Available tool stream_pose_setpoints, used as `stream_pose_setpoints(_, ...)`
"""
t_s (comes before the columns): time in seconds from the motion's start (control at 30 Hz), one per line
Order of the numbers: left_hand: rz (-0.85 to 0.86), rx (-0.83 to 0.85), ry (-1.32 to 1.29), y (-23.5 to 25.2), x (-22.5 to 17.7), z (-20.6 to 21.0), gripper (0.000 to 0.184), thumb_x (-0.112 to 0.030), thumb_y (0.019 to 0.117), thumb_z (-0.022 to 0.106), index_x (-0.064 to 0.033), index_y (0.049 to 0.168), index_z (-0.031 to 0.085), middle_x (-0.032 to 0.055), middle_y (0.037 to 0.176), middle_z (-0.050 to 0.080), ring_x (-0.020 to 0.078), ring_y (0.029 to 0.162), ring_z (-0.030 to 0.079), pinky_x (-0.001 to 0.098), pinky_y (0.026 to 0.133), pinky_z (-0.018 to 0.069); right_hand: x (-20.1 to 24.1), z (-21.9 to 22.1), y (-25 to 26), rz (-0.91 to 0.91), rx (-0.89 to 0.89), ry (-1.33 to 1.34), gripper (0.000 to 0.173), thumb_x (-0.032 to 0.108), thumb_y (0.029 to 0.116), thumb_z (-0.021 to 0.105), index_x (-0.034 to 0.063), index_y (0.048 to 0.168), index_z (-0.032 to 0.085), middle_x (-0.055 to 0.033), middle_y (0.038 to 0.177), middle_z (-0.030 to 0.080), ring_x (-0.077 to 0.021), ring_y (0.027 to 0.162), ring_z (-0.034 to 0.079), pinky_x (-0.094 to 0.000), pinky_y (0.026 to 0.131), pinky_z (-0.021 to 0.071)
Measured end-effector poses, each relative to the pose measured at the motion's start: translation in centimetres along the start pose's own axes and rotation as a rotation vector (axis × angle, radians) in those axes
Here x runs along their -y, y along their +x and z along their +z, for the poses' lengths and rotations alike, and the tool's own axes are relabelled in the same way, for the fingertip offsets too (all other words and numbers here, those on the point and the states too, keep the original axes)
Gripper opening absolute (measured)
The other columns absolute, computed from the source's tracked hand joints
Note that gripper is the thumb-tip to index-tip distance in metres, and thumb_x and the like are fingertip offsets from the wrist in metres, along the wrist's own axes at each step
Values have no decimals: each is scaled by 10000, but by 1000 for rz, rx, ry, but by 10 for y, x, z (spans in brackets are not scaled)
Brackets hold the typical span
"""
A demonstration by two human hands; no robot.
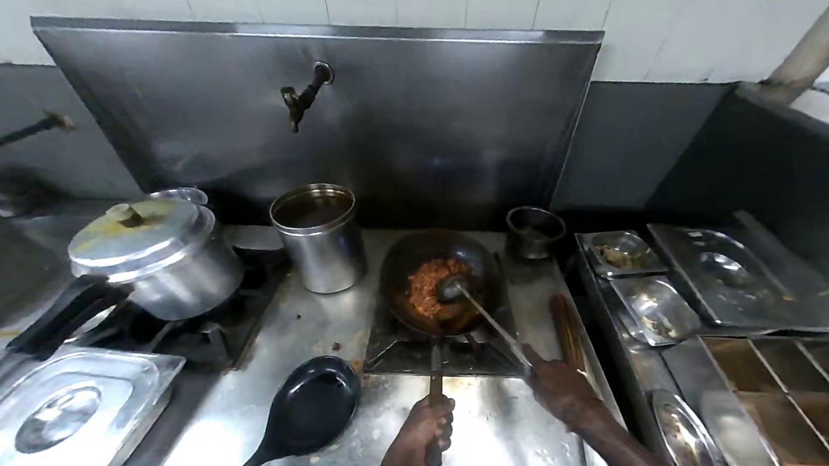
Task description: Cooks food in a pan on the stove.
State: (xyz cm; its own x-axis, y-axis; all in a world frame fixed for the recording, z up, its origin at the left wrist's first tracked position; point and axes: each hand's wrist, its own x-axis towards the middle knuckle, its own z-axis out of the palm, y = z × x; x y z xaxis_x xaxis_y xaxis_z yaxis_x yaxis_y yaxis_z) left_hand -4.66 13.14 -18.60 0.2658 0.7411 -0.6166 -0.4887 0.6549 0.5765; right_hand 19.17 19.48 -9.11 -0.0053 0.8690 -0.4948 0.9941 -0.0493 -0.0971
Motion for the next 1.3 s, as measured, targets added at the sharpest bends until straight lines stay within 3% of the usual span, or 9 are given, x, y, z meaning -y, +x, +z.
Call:
stream_pose_setpoints(0.1, -7, -4, 15, 0, -1, -1, 46, -115, 1075, 497, -76, 1096, 484, -22, 638, 430, 50, 423, 413, 181, 388, 407, 33, 19, 33, -86, 12, 250, 632, 340, 1063, 521, 230, 1636, 280, -211, 1276, 664, -379, 1109, 675, -555, 981, 524)
stream_pose_setpoints(0.27, -19, -2, 44, 0, -6, -6, 52, -124, 1071, 509, -77, 1089, 496, -23, 634, 434, 53, 422, 412, 186, 385, 405, -10, 31, -14, -241, 189, 420, 642, 355, 1055, 528, 284, 1639, 270, -189, 1077, 662, -304, 728, 652, -507, 690, 561)
stream_pose_setpoints(0.4, -25, 20, 51, -1, -7, -11, 47, -120, 1067, 515, -81, 1081, 493, -25, 635, 430, 53, 429, 413, 186, 394, 408, -42, -1, -43, -102, 183, 59, 661, 356, 1060, 516, 330, 1650, 220, -213, 1200, 690, -411, 1049, 684, -604, 935, 523)
stream_pose_setpoints(0.57, -35, 17, 35, 1, -4, -6, 42, -112, 1069, 506, -81, 1080, 480, -25, 628, 423, 51, 418, 407, 183, 385, 403, 25, -1, 2, 2, 32, 21, 624, 327, 1069, 470, 246, 1643, 241, -231, 1245, 671, -420, 1132, 666, -600, 958, 521)
stream_pose_setpoints(0.77, -36, -12, 38, -1, -4, -8, 54, -131, 1071, 514, -86, 1075, 484, -29, 619, 416, 52, 413, 400, 190, 377, 397, 12, 34, -4, -175, 209, 497, 658, 368, 1060, 520, 284, 1646, 233, -166, 1022, 635, -263, 648, 611, -460, 618, 551)
stream_pose_setpoints(0.93, -44, 20, 43, -4, -9, -14, 52, -132, 1073, 510, -89, 1086, 484, -34, 620, 414, 49, 422, 405, 185, 388, 399, -40, 3, -49, -63, 176, 36, 660, 358, 1063, 505, 319, 1653, 212, -210, 1200, 696, -411, 1069, 682, -609, 942, 521)
stream_pose_setpoints(1.03, -43, 29, 40, -1, -8, -12, 43, -118, 1070, 506, -88, 1076, 476, -30, 619, 416, 51, 418, 407, 185, 382, 400, 1, -10, -29, 51, 72, -75, 644, 316, 1065, 468, 306, 1653, 206, -245, 1254, 666, -453, 1137, 656, -625, 952, 516)
stream_pose_setpoints(1.17, -32, 10, 40, -2, -6, -7, 53, -116, 1067, 515, -81, 1072, 475, -27, 618, 414, 53, 414, 404, 187, 379, 399, 51, 13, 25, -30, 31, 224, 604, 338, 1067, 505, 215, 1624, 305, -214, 1228, 677, -374, 1045, 693, -552, 923, 544)
stream_pose_setpoints(1.3, -45, 5, 41, -2, -7, -11, 54, -123, 1069, 518, -80, 1069, 485, -23, 614, 416, 57, 413, 405, 191, 378, 399, 15, 31, -6, -169, 181, 413, 656, 359, 1058, 522, 278, 1645, 240, -191, 1092, 655, -305, 737, 653, -505, 703, 563)
